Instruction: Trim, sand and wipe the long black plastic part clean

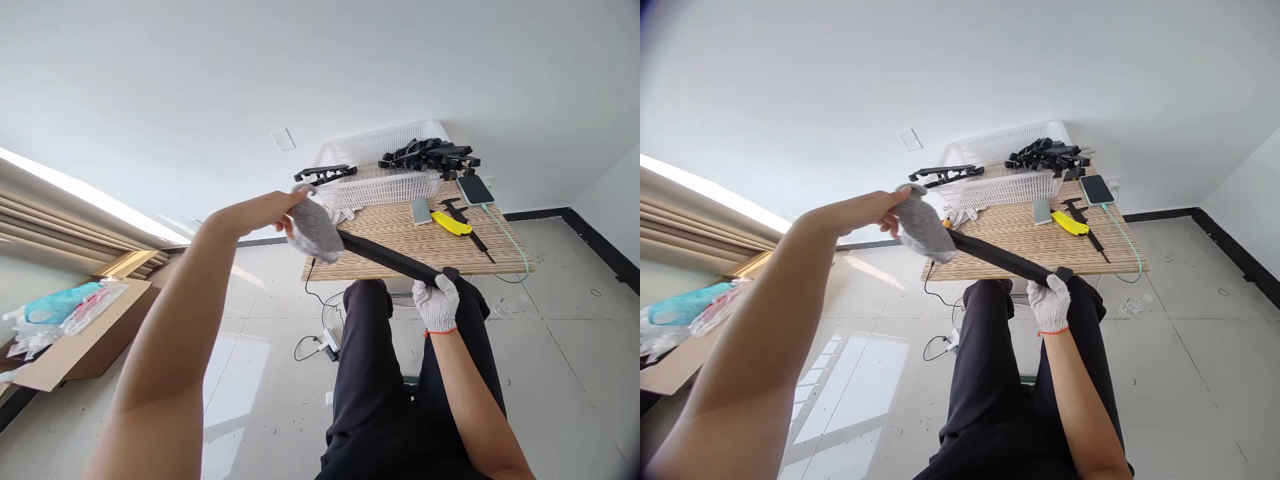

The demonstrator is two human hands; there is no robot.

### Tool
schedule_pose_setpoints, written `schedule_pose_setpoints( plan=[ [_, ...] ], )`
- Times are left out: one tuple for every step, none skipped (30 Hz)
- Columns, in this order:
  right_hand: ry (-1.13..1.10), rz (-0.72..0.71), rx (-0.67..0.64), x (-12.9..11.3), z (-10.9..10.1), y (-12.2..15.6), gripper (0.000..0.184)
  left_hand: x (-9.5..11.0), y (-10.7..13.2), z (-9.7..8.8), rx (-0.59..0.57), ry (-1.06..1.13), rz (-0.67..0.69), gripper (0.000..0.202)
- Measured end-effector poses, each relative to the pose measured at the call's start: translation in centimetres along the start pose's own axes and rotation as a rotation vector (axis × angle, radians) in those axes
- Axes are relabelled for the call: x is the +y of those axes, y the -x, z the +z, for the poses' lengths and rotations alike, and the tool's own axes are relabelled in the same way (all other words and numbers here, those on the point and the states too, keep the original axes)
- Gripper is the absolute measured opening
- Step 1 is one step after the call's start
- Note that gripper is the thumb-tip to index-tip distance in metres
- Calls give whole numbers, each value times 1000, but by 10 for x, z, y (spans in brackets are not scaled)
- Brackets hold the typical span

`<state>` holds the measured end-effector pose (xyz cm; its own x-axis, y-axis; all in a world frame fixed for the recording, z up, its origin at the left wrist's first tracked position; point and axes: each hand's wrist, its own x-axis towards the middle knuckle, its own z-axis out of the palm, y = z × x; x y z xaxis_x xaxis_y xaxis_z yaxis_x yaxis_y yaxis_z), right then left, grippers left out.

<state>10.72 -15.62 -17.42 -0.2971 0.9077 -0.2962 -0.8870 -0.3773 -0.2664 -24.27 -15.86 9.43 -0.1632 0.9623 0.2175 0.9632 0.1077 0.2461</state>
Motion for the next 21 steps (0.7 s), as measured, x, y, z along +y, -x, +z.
schedule_pose_setpoints(
  plan=[
    [1, -4, -6, 0, 0, 0, 31, 10, 1, 6, -138, 12, -15, 66],
    [-1, -12, -12, 0, 0, 0, 31, 18, 2, 12, -236, 10, -16, 69],
    [-5, -21, -19, 0, 0, 0, 30, 25, 2, 20, -217, -14, 33, 67],
    [-9, -27, -27, 0, -1, 0, 29, 29, 2, 27, -171, -61, 120, 62],
    [-12, -31, -36, 0, -2, 0, 28, 31, 1, 36, -116, -118, 193, 59],
    [-13, -33, -48, 0, -3, 0, 28, 31, 1, 44, -95, -173, 252, 57],
    [-12, -34, -64, 0, -4, 0, 27, 29, 0, 51, -111, -220, 293, 58],
    [-11, -37, -82, 0, -5, 0, 27, 25, 1, 58, -154, -260, 301, 60],
    [-12, -43, -97, -1, -6, 0, 27, 22, 2, 64, -206, -294, 294, 62],
    [-16, -52, -105, -1, -7, 0, 26, 18, 4, 67, -236, -330, 278, 62],
    [-21, -60, -105, -2, -7, 0, 26, 14, 6, 70, -241, -360, 267, 61],
    [-26, -66, -98, -3, -7, 0, 27, 11, 9, 70, -225, -374, 262, 60],
    [-28, -71, -85, -4, -6, 1, 29, 10, 13, 70, -195, -378, 261, 59],
    [-27, -75, -71, -5, -5, 1, 31, 9, 17, 68, -166, -379, 264, 59],
    [-22, -82, -63, -6, -4, 1, 33, 9, 22, 67, -145, -381, 269, 58],
    [-13, -91, -61, -7, -3, 1, 34, 11, 26, 65, -139, -389, 278, 58],
    [0, -99, -66, -9, -2, 1, 35, 14, 30, 65, -149, -405, 292, 57],
    [16, -104, -79, -11, -1, 0, 34, 17, 34, 65, -168, -424, 307, 56],
    [32, -100, -100, -13, 1, -1, 33, 21, 38, 66, -190, -443, 319, 55],
    [49, -91, -124, -15, 4, -3, 32, 26, 42, 70, -207, -459, 321, 54],
    [67, -85, -148, -19, 8, -5, 30, 30, 45, 75, -214, -470, 309, 55]
  ],
)
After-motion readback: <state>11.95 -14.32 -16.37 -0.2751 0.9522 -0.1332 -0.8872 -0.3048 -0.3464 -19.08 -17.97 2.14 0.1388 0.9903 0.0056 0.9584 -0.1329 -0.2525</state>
